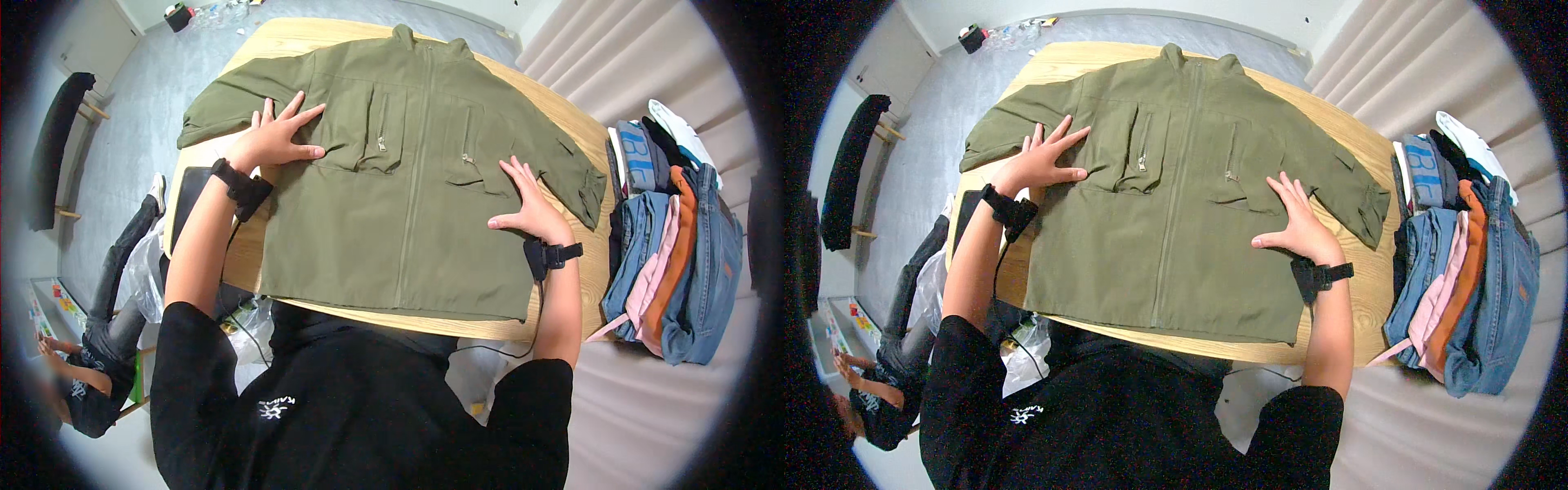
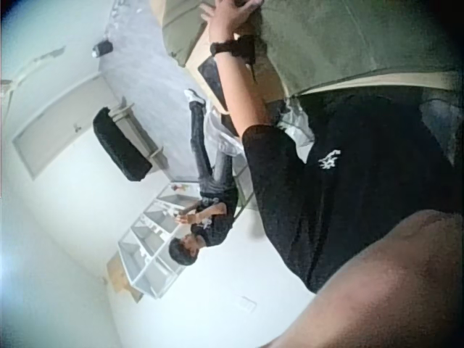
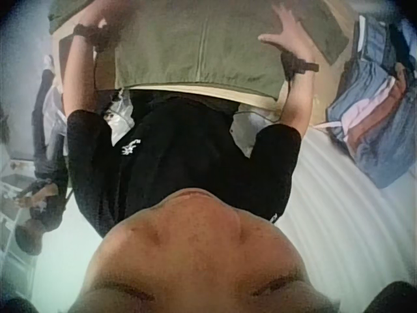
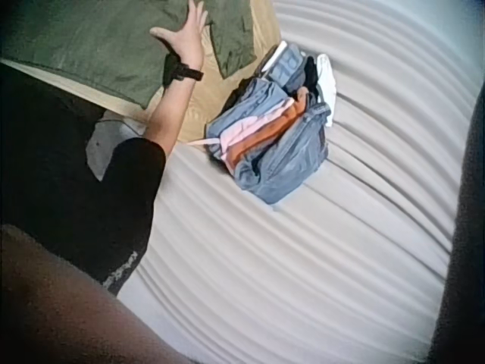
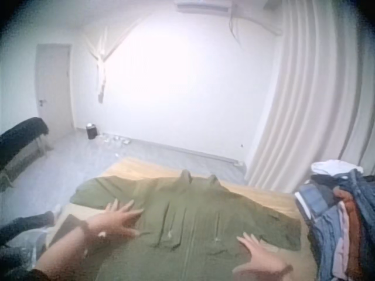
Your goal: Folding a green jacket and a pair of blue jeans on a wooden table.
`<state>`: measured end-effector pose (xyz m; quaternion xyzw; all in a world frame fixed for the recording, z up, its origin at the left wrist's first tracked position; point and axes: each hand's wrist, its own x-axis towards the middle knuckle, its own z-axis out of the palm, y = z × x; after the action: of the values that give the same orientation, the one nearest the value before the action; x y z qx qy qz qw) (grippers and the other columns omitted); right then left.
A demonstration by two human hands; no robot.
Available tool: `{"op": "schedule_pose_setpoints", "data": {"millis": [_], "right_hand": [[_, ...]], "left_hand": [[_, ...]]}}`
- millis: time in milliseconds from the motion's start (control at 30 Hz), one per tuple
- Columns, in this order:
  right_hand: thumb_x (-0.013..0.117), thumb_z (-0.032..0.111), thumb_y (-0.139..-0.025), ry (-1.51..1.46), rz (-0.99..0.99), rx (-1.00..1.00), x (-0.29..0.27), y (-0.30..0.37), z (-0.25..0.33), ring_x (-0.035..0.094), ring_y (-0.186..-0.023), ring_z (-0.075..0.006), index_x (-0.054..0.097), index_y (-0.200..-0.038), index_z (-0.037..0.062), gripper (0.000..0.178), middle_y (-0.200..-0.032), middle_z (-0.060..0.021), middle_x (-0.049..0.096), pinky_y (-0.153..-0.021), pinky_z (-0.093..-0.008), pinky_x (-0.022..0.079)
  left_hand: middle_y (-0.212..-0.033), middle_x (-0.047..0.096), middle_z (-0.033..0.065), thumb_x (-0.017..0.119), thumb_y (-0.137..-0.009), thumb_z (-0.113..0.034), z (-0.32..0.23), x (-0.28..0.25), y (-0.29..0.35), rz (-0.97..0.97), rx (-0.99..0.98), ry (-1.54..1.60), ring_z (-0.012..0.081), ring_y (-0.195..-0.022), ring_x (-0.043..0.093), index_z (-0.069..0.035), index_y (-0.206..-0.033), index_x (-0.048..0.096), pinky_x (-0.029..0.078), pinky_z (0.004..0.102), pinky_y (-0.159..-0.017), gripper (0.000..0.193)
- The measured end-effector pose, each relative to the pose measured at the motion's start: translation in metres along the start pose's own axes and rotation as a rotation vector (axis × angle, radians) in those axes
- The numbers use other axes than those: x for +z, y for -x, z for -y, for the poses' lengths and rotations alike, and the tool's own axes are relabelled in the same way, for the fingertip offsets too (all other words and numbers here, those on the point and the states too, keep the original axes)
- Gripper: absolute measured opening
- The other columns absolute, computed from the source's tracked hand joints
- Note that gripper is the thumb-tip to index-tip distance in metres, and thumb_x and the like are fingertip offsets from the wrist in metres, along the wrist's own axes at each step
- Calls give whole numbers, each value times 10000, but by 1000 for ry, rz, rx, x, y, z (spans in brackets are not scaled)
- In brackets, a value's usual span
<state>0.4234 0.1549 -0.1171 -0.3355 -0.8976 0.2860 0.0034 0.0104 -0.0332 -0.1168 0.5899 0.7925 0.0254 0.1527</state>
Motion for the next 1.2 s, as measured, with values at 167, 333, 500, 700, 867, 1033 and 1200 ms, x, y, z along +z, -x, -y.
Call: {"op": "schedule_pose_setpoints", "data": {"millis": [167, 333, 500, 700, 867, 1033, 1200], "right_hand": [[889, 362, -509, -15, -3, -9, 3, -1, -3, 71, -1421, -366, 303, -1435, 147, 1117, -1530, -171, 163, -1136, -458, 188], [886, 350, -520, -23, -14, 2, 2, 1, -1, 75, -1421, -365, 303, -1438, 160, 1104, -1531, -167, 163, -1135, -459, 185], [887, 342, -514, -14, -28, -5, 2, 2, -3, 76, -1421, -363, 313, -1433, 162, 1098, -1530, -165, 171, -1134, -462, 184], [889, 337, -504, -42, -42, -8, 3, 3, -4, 77, -1420, -366, 327, -1426, 162, 1094, -1528, -167, 176, -1132, -471, 187], [892, 334, -498, -24, -46, -3, 3, 2, -4, 79, -1420, -366, 329, -1425, 163, 1098, -1528, -165, 178, -1130, -472, 194], [890, 337, -497, -28, -42, 5, 4, 2, -3, 85, -1420, -362, 332, -1423, 168, 1094, -1530, -150, 183, -1130, -473, 199], [889, 337, -497, -26, -52, 6, 5, 0, -4, 90, -1420, -359, 336, -1421, 170, 1090, -1530, -149, 186, -1132, -468, 198]], "left_hand": [[-1553, 81, 137, 641, -662, -720, 8, 6, 0, -42, -67, -14, 544, -1360, -5, -394, -1440, 266, 64, 636, -1079, 924], [-1536, 68, 209, 643, -575, -787, 10, 7, 4, -67, -177, -39, 554, -1355, 12, -330, -1473, 192, 83, 635, -1075, 1104], [-1522, 70, 251, 634, -515, -832, 11, 10, 8, -69, -302, -69, 555, -1352, 48, -231, -1493, 134, 118, 629, -1071, 1253], [-1499, 145, 275, 649, -503, -827, 6, 9, 12, -110, -351, -30, 543, -1346, 128, -34, -1476, 72, 183, 597, -1073, 1382], [-1477, 184, 298, 664, -520, -807, 1, 6, 17, -113, -387, -26, 541, -1336, 168, 75, -1436, 105, 222, 579, -1071, 1388], [-1472, 186, 307, 660, -527, -807, 0, 5, 17, -80, -411, -70, 538, -1335, 175, 99, -1416, 167, 235, 576, -1067, 1361], [-1476, 185, 299, 596, -554, -842, 1, 6, 19, -86, -413, -123, 549, -1319, 202, 68, -1428, 177, 260, 567, -1059, 1330]]}}
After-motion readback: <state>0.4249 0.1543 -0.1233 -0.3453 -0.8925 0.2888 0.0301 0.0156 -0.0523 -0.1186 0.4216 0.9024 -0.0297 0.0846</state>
